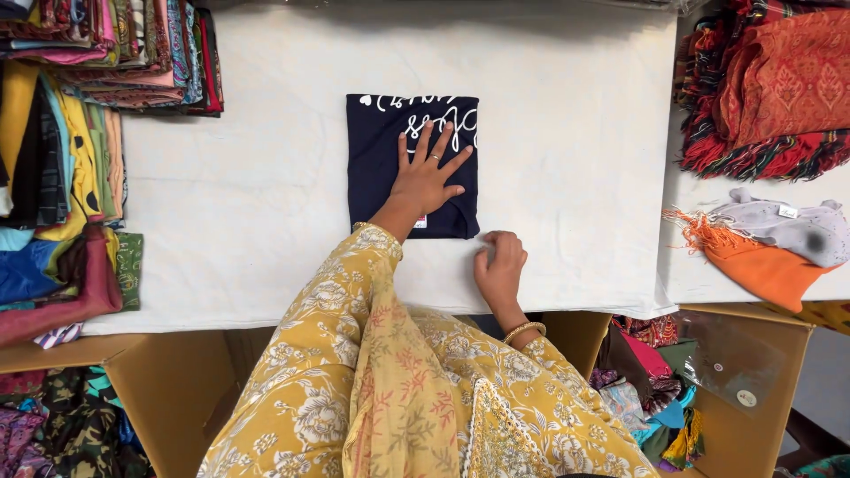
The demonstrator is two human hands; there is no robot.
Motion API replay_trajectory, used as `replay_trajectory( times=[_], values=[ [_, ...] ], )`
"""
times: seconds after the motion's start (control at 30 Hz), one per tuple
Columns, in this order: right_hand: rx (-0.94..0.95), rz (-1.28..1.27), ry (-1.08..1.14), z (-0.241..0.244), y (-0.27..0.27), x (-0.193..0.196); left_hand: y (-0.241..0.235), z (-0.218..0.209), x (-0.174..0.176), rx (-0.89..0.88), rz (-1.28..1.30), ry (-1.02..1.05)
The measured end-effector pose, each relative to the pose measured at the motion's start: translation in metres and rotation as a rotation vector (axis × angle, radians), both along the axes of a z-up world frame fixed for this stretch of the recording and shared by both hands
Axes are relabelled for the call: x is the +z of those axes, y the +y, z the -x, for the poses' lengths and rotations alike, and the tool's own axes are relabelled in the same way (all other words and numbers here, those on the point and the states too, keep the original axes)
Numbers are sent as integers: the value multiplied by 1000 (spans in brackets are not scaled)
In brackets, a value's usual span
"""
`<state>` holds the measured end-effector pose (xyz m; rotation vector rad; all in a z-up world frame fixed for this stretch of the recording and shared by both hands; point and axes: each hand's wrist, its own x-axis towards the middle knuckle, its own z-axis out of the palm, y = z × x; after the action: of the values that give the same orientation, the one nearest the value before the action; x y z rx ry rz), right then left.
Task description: The person folds a pink patterned cloth, a multicolored scarf, a navy blue t-shirt, and a striped t-shirt on a white table. The person handles each item by hand, smoothing and folding them into neat stacks before placing them aside.
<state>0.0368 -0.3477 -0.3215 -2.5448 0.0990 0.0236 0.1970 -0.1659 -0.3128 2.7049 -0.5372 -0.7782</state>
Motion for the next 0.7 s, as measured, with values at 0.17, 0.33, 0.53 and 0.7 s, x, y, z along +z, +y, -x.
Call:
replay_trajectory(
  times=[0.17,0.33,0.53,0.7],
  values=[
    [26,-89,-153,-32,-2,38,3,63,-33,-36,187,-292],
    [386,-25,-84,-49,3,24,18,142,-45,-426,386,-115],
    [385,17,16,-85,4,11,77,101,-30,-173,311,-259],
    [396,112,25,-180,45,11,97,1,-31,221,209,-311]
  ],
)
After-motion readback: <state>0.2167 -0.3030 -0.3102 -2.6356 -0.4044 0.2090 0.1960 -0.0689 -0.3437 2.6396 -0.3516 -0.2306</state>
